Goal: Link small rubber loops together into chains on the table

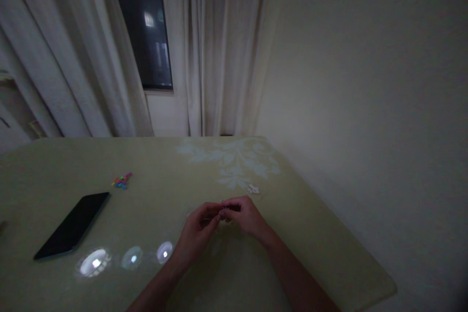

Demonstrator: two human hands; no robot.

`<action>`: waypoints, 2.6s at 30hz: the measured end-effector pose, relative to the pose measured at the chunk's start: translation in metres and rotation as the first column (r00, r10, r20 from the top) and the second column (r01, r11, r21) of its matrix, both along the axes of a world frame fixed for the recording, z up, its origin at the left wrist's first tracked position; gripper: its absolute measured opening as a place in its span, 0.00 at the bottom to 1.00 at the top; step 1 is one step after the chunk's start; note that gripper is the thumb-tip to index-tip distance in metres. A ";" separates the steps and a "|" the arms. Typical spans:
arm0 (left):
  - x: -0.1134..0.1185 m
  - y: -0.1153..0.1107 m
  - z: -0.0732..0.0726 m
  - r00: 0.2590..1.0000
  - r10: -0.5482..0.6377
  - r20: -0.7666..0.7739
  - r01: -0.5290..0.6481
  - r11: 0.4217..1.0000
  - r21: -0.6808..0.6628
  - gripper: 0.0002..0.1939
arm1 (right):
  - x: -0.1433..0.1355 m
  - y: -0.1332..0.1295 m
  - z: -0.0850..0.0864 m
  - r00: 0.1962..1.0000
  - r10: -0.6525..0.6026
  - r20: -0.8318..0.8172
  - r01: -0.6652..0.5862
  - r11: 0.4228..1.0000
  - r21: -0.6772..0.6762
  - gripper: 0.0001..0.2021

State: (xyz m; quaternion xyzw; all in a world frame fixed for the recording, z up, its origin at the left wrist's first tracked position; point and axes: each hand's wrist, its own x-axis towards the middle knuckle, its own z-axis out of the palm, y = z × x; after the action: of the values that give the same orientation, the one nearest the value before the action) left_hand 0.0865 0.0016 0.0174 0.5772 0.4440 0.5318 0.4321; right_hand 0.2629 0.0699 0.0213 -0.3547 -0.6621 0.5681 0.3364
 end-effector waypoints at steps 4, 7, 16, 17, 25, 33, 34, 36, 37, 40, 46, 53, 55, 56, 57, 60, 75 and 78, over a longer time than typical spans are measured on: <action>0.000 -0.003 0.000 0.993 0.014 -0.113 -0.006 0.997 0.072 0.12 | -0.001 -0.001 0.001 1.000 0.019 -0.022 -0.020 0.998 -0.053 0.18; -0.001 -0.004 -0.004 0.945 0.147 -0.293 -0.094 0.978 0.185 0.14 | -0.003 -0.007 0.009 0.993 0.086 -0.083 -0.094 0.991 -0.097 0.21; -0.007 -0.001 -0.017 0.852 0.183 -0.491 -0.010 0.943 0.332 0.26 | -0.008 -0.011 0.006 0.978 0.072 -0.195 -0.123 0.958 -0.259 0.29; -0.008 -0.001 -0.019 0.845 0.173 -0.505 0.004 0.944 0.331 0.26 | -0.009 -0.011 0.005 0.978 0.065 -0.199 -0.120 0.953 -0.278 0.29; -0.005 -0.002 -0.009 0.942 0.157 -0.296 -0.086 0.967 0.240 0.27 | -0.004 -0.012 0.015 0.959 0.212 -0.188 -0.238 0.962 -0.132 0.23; -0.009 0.001 0.006 0.996 0.086 -0.020 -0.084 0.992 0.090 0.21 | -0.007 -0.009 0.011 0.980 0.047 -0.195 -0.054 0.998 -0.033 0.18; -0.009 0.001 0.006 0.996 0.091 -0.008 -0.090 0.993 0.075 0.20 | -0.007 -0.009 0.010 0.981 0.032 -0.193 -0.038 0.999 -0.028 0.18; -0.009 0.001 0.007 0.994 0.112 -0.008 -0.111 0.992 0.064 0.17 | -0.008 -0.010 0.009 0.981 0.015 -0.193 -0.020 1.000 -0.023 0.17; -0.009 0.001 0.007 0.992 0.121 -0.016 -0.120 0.990 0.067 0.16 | -0.008 -0.010 0.008 0.981 0.008 -0.193 -0.012 1.000 -0.019 0.17; -0.010 0.000 0.008 0.987 0.151 -0.061 -0.145 0.986 0.086 0.13 | -0.009 -0.011 0.005 0.988 -0.004 -0.157 0.010 0.999 0.035 0.16; -0.014 -0.003 0.012 0.914 0.321 -0.249 -0.265 0.936 0.234 0.11 | -0.012 -0.016 0.008 0.985 0.008 -0.172 0.006 0.996 0.084 0.14; -0.017 -0.001 0.011 0.954 0.235 -0.184 -0.174 0.939 0.296 0.11 | -0.014 -0.019 0.010 0.987 -0.018 -0.158 0.039 0.991 0.126 0.12; -0.017 0.000 0.009 0.956 0.232 -0.178 -0.163 0.929 0.333 0.11 | -0.014 -0.019 0.010 0.988 -0.025 -0.150 0.045 0.991 0.129 0.12; -0.018 0.000 0.009 0.956 0.232 -0.178 -0.159 0.924 0.347 0.11 | -0.014 -0.019 0.009 0.989 -0.030 -0.146 0.049 0.990 0.131 0.12; -0.018 0.001 0.008 0.957 0.232 -0.176 -0.158 0.922 0.354 0.11 | -0.014 -0.019 0.009 0.989 -0.031 -0.143 0.050 0.990 0.132 0.12; -0.018 0.002 0.008 0.959 0.228 -0.168 -0.159 0.925 0.344 0.10 | -0.014 -0.018 0.008 0.990 0.007 -0.143 0.012 0.992 0.127 0.13; -0.019 0.007 0.010 0.977 0.173 -0.124 -0.150 0.973 0.177 0.08 | -0.016 -0.011 -0.001 0.984 -0.043 -0.174 0.054 0.997 0.059 0.14; -0.029 0.010 0.014 0.971 0.218 -0.101 -0.210 0.974 0.084 0.11 | -0.016 -0.010 -0.002 0.985 -0.073 -0.155 0.084 0.994 0.066 0.14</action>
State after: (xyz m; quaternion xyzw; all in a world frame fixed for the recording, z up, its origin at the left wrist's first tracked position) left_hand 0.0579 0.0118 0.0315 0.5696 0.5071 0.5588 0.3257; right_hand 0.2466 0.0602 0.0196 -0.3237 -0.6399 0.5555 0.4208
